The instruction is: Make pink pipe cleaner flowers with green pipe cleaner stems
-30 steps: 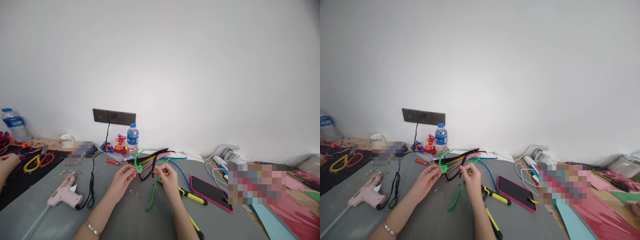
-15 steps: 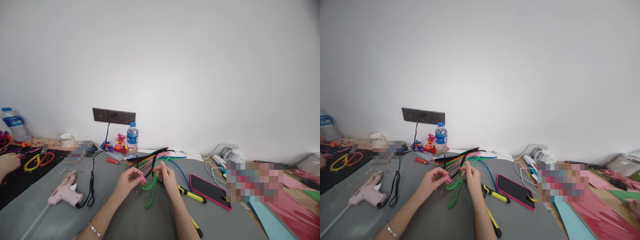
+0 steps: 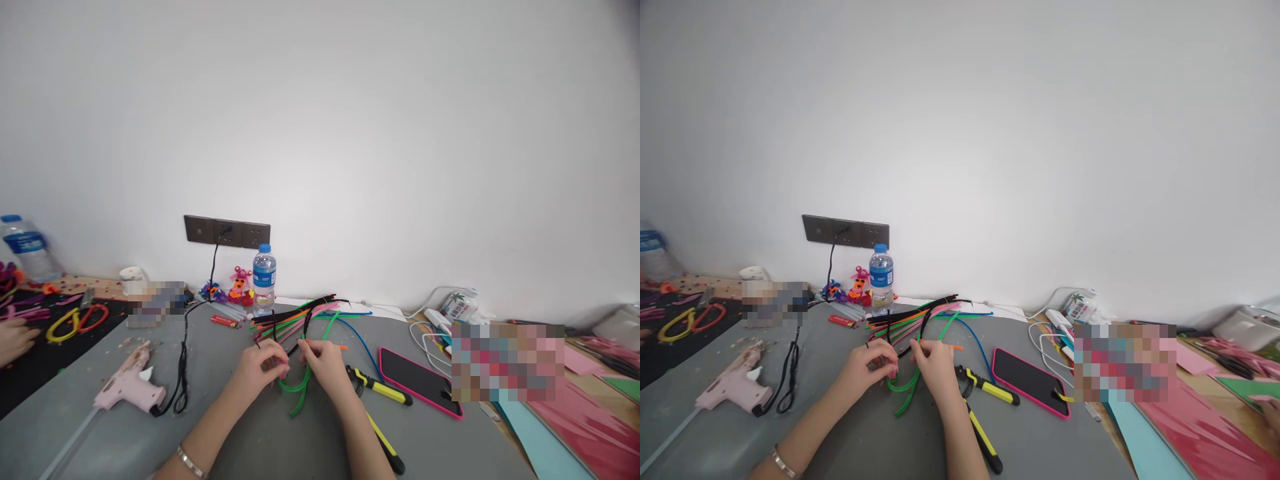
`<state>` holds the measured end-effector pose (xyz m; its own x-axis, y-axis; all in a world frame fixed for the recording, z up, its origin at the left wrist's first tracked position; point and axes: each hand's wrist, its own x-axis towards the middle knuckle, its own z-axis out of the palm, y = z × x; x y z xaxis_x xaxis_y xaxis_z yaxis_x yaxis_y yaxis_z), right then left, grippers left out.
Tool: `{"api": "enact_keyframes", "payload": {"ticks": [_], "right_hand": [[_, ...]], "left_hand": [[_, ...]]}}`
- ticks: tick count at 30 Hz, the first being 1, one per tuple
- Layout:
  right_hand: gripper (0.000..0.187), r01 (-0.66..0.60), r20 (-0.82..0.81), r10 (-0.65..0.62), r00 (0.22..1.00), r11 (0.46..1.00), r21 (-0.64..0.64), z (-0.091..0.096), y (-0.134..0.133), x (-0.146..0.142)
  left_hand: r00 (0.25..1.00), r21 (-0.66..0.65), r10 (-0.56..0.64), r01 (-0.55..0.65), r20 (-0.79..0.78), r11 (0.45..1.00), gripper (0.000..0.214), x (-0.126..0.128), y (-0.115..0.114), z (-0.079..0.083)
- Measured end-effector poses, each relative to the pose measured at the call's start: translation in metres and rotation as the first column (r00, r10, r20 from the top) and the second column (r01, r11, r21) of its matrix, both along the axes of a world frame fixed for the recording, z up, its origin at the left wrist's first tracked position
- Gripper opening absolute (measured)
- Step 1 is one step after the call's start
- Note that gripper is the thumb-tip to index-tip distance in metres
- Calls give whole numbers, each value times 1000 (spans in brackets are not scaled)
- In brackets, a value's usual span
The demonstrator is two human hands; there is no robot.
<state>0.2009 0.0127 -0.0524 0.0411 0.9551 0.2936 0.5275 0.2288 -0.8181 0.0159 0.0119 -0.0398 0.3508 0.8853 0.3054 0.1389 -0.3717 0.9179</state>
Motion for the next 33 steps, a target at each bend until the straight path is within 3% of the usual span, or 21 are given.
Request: {"api": "enact_keyframes", "payload": {"ticks": [5,12,17,23,27,30,33], "right_hand": [[48,-34,53,34,998,999,-4,3,-2,-2],[49,-21,63,23,998,999,-28,2,1,1],[49,-14,75,18,997,999,-50,3,1,3],[43,1,80,3,997,999,-49,5,1,5],[30,-6,47,8,999,999,-51,5,2,5],[24,-38,28,39,999,997,-63,5,1,4],[21,-115,-25,114,993,990,-81,8,-1,2]], "left_hand": [[992,133,-26,42,-124,990,11,1,0,-5],[978,-24,-176,174,-117,984,16,-12,0,1],[951,-25,-245,245,-188,969,20,-17,1,8],[948,-1,-138,144,-285,990,15,-15,3,12],[957,59,-127,147,-260,987,13,-12,-1,11],[967,56,-130,146,-218,988,27,-10,-4,9],[964,59,-130,147,-233,987,17,-10,-3,9]]}}
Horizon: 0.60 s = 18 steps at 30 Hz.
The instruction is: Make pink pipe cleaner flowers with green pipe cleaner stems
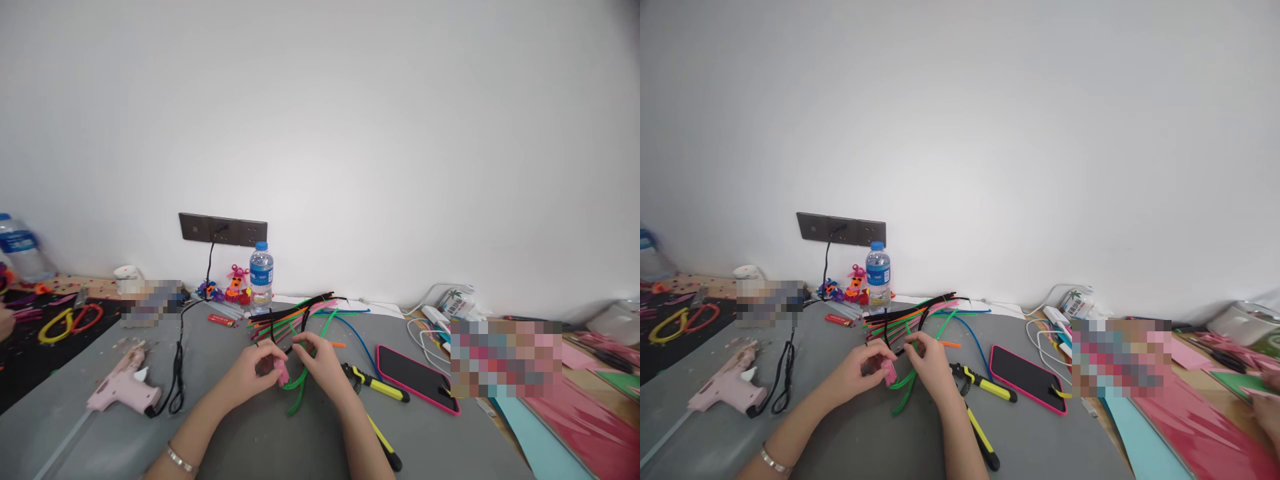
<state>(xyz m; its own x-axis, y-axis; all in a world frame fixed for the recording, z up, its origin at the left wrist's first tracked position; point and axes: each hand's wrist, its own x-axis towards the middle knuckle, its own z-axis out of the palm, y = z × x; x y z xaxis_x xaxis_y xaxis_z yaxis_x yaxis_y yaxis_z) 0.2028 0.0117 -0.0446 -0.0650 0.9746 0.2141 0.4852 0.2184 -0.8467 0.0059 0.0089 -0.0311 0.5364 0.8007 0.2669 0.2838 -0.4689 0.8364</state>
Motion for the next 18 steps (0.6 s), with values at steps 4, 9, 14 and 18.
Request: {"api": "enact_keyframes", "payload": {"ticks": [4,9,14,18], "right_hand": [[22,-70,-3,70,998,996,-61,6,-4,-2],[17,-78,65,82,994,994,-72,7,-7,-2],[14,-101,100,104,990,994,-38,6,-7,-3],[13,-123,119,126,985,992,-35,7,-8,-4]], "left_hand": [[1000,-38,22,-22,3,999,16,-2,4,-1],[996,-150,64,-55,59,987,22,-3,7,-5],[994,-118,98,-93,40,989,18,-1,8,-7],[997,-42,64,-65,-34,997,14,0,7,-9]]}}
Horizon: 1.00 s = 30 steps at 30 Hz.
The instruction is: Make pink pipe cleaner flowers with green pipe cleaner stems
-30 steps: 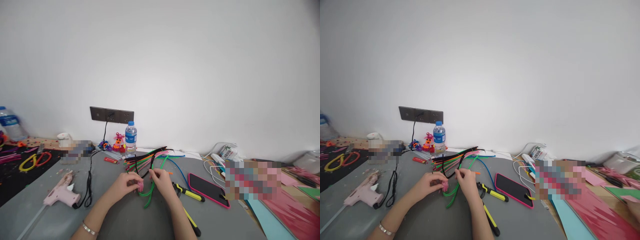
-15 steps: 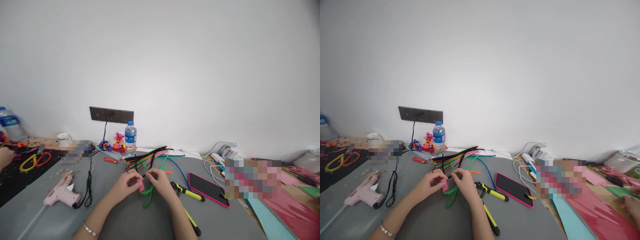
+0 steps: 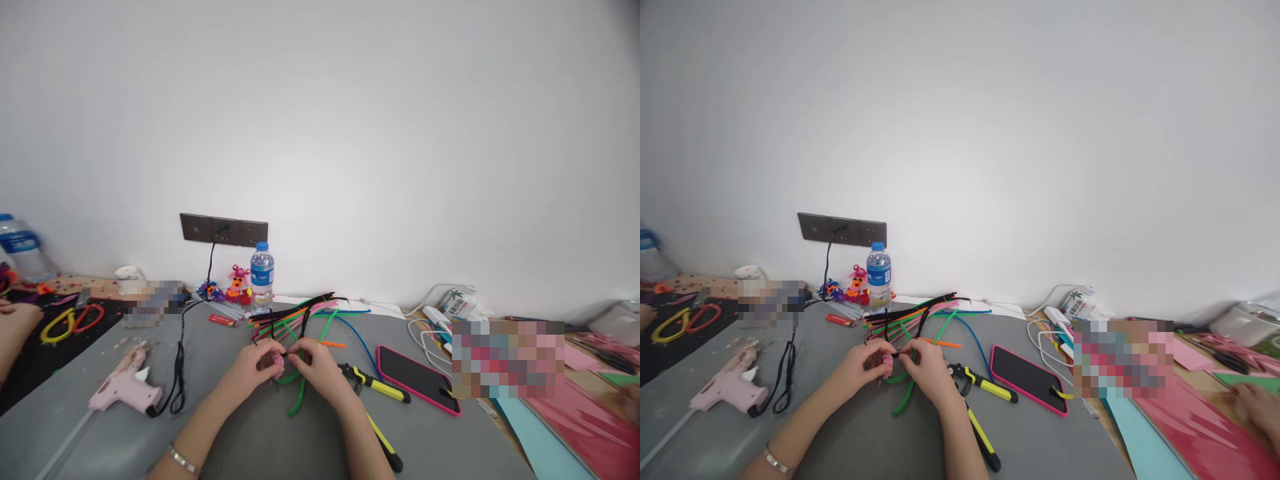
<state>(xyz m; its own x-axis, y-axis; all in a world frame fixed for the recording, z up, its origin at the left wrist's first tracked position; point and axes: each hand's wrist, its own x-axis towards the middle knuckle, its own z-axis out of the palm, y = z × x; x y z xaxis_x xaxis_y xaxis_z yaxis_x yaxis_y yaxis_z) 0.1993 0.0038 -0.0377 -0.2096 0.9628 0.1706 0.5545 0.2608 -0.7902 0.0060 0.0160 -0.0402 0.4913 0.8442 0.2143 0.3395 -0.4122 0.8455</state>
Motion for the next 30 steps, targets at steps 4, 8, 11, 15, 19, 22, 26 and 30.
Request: {"api": "enact_keyframes", "payload": {"ticks": [4,8,11,15,19,22,26,30], "right_hand": [[15,6,6,-6,1000,1000,0,-2,0,1],[16,19,11,-19,1000,1000,-3,-2,1,0],[17,34,14,-34,999,999,-9,-1,1,0],[16,21,9,-21,1000,1000,-9,-2,2,0],[14,-11,8,12,1000,1000,-26,-5,2,1],[10,-29,28,30,999,999,-40,-3,0,0],[4,-96,14,97,995,994,-58,2,-5,1],[3,-148,7,149,989,984,-98,4,-7,5]], "left_hand": [[999,35,-39,40,-37,999,12,-3,2,-3],[994,27,-90,92,-64,995,28,-10,6,-3],[989,59,-87,95,-122,994,33,-13,6,0],[987,98,-59,74,-150,992,32,-12,4,1],[988,129,-23,43,-153,991,34,-11,5,-3],[989,141,-1,22,-149,990,35,-12,8,-7],[989,145,-3,24,-148,989,36,-12,9,-10],[991,123,-5,22,-134,992,37,-10,8,-9]]}}
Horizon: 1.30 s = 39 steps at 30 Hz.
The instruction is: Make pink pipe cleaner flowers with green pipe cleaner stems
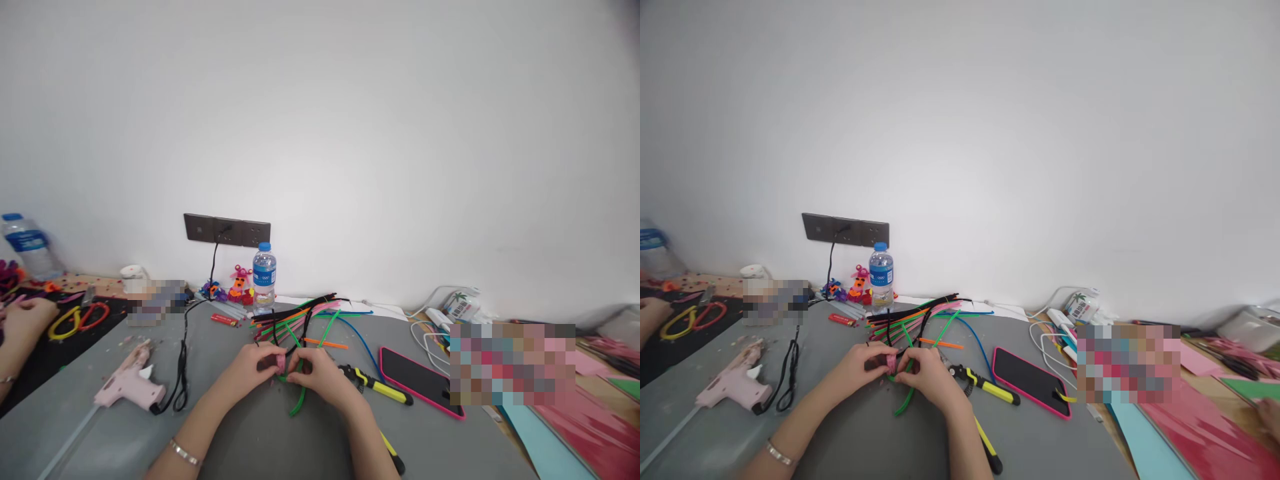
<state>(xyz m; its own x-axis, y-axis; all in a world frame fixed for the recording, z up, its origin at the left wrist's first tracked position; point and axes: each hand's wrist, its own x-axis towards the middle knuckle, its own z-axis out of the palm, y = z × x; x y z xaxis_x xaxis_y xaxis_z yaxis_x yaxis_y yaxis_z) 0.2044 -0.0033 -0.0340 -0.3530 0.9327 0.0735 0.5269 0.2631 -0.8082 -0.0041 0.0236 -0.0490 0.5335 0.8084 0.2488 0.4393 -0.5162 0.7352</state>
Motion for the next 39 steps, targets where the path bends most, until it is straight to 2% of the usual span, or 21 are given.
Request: {"api": "enact_keyframes", "payload": {"ticks": [6,11,19,27,31,39], "right_hand": [[6,-24,12,24,1000,1000,-4,-6,1,5],[6,-33,18,33,999,999,14,-10,3,5],[4,-24,12,24,1000,1000,13,-13,4,6],[11,-30,-25,30,999,999,-23,-7,6,7],[10,-36,-25,36,999,999,-13,-8,6,8],[14,23,-47,-23,999,1000,6,-7,7,7]], "left_hand": [[999,-12,8,-8,35,1000,35,5,-4,4],[1000,22,25,-25,-15,999,34,7,-6,2],[998,120,-48,53,-47,991,22,8,-7,5],[998,72,-62,62,-2,995,12,6,-10,12],[999,5,-16,15,50,1000,17,7,-8,7],[995,14,-24,23,95,1000,19,7,-3,-2]]}}
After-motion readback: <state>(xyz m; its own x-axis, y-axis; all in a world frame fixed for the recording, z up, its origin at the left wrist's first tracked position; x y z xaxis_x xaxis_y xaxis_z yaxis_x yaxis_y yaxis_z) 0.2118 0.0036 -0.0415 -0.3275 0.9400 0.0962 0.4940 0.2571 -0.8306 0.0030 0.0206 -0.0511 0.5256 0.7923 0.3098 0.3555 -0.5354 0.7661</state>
